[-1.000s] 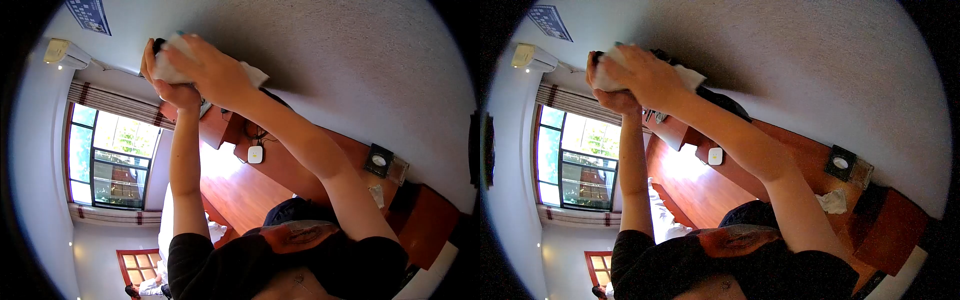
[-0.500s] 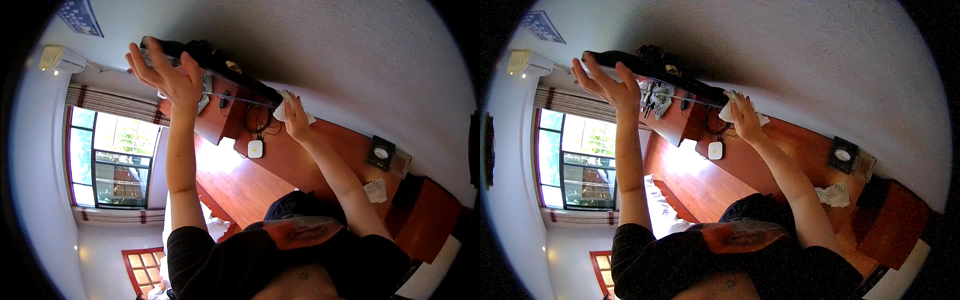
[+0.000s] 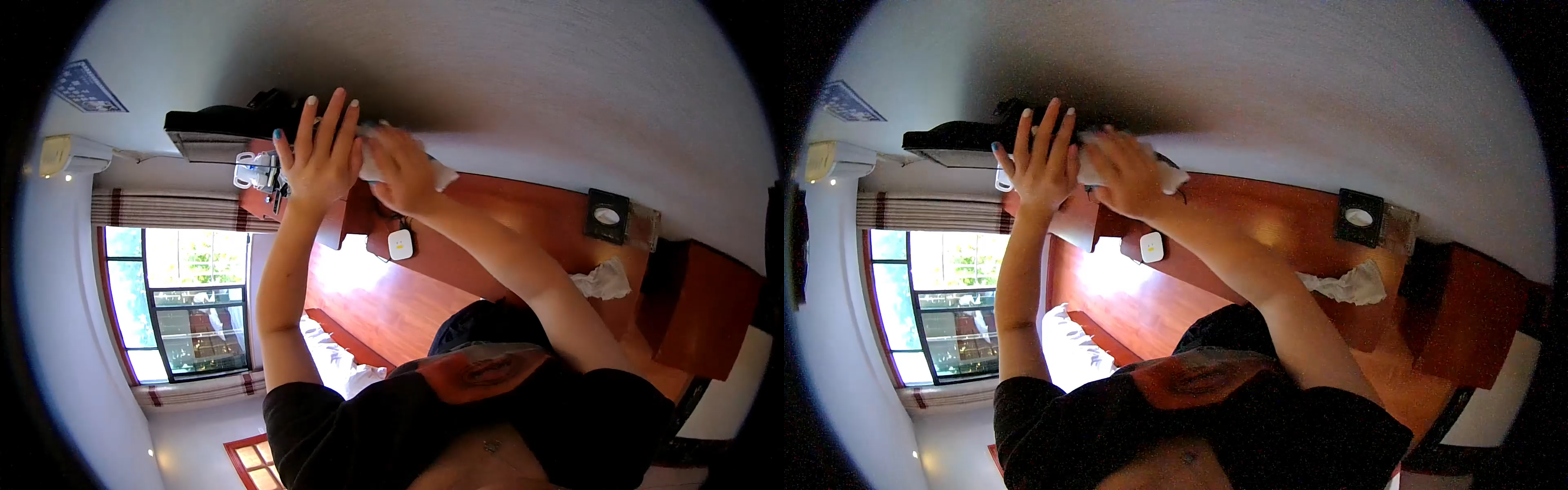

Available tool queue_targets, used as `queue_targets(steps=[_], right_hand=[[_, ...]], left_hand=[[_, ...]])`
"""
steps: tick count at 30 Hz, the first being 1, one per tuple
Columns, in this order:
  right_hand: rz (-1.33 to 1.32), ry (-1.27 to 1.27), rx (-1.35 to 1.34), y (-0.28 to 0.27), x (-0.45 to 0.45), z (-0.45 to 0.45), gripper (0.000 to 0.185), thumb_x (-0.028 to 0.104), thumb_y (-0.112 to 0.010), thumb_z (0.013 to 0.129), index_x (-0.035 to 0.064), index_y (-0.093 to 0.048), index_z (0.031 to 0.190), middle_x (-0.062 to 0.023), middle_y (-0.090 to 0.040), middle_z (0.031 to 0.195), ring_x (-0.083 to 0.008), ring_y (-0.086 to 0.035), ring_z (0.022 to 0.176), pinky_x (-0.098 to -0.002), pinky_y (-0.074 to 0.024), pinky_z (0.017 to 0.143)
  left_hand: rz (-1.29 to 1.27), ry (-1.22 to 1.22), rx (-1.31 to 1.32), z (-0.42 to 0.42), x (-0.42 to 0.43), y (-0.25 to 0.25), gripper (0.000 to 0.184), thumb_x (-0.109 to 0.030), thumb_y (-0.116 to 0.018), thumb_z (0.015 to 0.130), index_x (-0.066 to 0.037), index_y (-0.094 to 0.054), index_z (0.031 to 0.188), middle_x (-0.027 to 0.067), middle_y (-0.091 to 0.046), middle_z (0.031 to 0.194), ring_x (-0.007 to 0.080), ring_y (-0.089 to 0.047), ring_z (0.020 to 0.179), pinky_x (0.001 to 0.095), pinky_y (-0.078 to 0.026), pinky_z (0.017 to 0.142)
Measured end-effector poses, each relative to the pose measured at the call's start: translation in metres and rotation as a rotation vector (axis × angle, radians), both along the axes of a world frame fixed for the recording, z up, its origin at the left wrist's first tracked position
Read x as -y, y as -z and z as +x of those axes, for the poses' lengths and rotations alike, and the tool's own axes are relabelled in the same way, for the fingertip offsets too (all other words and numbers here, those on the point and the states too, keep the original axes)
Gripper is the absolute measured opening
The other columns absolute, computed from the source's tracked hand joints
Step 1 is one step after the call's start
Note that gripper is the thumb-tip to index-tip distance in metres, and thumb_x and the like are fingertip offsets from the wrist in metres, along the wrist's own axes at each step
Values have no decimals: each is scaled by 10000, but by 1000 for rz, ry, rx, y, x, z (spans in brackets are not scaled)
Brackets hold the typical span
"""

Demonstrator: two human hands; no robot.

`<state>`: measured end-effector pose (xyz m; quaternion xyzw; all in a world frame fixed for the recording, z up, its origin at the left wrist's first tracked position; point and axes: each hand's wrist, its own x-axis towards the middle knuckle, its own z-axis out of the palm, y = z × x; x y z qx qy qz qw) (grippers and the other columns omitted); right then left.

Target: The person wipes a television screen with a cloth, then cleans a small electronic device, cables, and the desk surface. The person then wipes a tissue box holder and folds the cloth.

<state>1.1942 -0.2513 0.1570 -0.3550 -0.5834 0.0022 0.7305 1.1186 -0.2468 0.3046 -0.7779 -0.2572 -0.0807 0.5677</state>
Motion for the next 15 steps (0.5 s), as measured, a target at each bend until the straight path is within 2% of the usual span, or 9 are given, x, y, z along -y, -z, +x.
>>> queue_targets(steps=[1,4,5,9,13,15], right_hand=[[-10,-3,-31,-18,0,-3,566,221,-610,725,41,-474,1244,-196,-469,1254,-368,-463,1159,-499,-372,957],[16,-12,-92,-44,1,-9,523,211,-586,754,58,-483,1244,-179,-483,1245,-352,-477,1150,-493,-376,956],[38,-15,-105,-44,0,-8,509,202,-576,763,65,-485,1245,-174,-490,1240,-348,-482,1146,-492,-376,956],[38,-21,-76,-20,-2,-5,463,156,-535,805,88,-460,1257,-160,-519,1209,-349,-498,1127,-492,-374,961],[4,68,1,74,-15,-14,487,93,-528,819,95,-386,1285,-160,-488,1244,-361,-472,1152,-491,-357,983],[-124,61,16,101,-3,-6,494,63,-523,823,87,-367,1292,-170,-467,1267,-367,-452,1173,-494,-342,996]], left_hand=[[-60,45,5,-1,0,-4,391,-350,-342,904,-182,-651,1075,-10,-555,1240,200,-459,1195,440,34,1096],[-326,290,187,-4,-3,-11,506,-350,-211,947,-135,-647,1084,21,-598,1179,203,-479,1179,407,33,1099],[-316,302,158,-2,-3,-12,572,-350,-142,961,-106,-644,1089,39,-625,1129,204,-491,1167,383,39,1102],[-261,287,147,0,-3,-7,565,-364,-151,960,-123,-646,1087,22,-624,1131,195,-489,1169,385,65,1104],[-236,310,141,-2,-6,-5,538,-362,-179,959,-126,-642,1099,13,-628,1124,194,-496,1157,393,67,1103],[-227,333,146,-3,-9,-2,524,-366,-196,958,-131,-641,1104,9,-630,1120,194,-502,1148,398,65,1102]])
